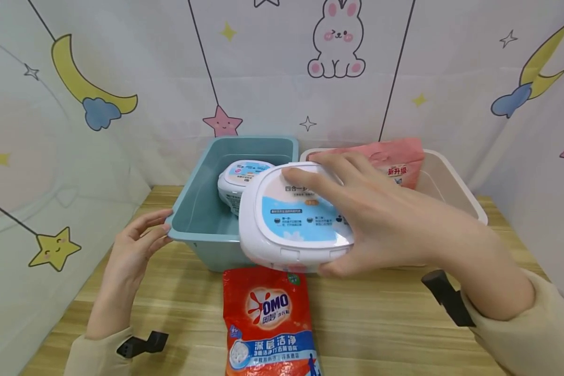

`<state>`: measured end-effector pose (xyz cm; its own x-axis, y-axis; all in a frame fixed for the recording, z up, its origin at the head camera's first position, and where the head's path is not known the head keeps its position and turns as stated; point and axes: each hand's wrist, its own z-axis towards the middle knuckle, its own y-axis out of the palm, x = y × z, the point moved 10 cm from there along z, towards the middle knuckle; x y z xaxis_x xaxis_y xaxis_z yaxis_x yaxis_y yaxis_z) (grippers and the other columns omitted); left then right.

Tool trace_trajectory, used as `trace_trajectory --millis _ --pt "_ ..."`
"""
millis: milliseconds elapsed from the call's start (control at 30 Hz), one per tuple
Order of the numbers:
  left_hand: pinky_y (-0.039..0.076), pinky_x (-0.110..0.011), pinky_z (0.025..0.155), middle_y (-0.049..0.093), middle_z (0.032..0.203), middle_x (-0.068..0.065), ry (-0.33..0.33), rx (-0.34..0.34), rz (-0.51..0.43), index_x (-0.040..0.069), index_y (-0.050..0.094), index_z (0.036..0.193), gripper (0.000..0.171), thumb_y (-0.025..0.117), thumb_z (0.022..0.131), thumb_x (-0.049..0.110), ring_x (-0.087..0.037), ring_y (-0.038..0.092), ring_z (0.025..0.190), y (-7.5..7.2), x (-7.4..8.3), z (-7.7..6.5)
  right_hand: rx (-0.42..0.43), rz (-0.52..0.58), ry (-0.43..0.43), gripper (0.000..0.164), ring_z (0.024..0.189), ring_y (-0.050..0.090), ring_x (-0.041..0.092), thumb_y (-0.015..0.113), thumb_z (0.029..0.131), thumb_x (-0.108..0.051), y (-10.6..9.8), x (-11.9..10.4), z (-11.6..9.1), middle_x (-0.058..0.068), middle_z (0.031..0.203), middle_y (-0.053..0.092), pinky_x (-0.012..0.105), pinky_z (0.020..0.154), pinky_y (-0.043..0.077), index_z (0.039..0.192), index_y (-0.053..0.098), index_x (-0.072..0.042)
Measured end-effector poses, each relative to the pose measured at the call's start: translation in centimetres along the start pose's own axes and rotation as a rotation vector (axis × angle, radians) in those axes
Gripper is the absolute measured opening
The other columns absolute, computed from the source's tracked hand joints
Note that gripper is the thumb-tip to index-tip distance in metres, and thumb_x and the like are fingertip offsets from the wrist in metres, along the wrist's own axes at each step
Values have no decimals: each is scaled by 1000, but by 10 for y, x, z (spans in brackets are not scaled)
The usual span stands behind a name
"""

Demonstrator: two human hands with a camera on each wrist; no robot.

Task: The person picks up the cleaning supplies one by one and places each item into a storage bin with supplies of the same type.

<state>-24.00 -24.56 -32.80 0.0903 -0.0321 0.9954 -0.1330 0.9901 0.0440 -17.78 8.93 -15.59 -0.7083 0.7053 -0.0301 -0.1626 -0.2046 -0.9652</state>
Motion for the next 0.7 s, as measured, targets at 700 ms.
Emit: trace_trajectory --millis 700 --pt "57 -18 79 55 110 -1 -19 5 4 1 58 127 40 67 90 15 -5 65 83 -1 -2 0 -29 33 11 107 130 31 26 86 60 -53 -5 3 23 2 152 29 53 93 48 148 25 -43"
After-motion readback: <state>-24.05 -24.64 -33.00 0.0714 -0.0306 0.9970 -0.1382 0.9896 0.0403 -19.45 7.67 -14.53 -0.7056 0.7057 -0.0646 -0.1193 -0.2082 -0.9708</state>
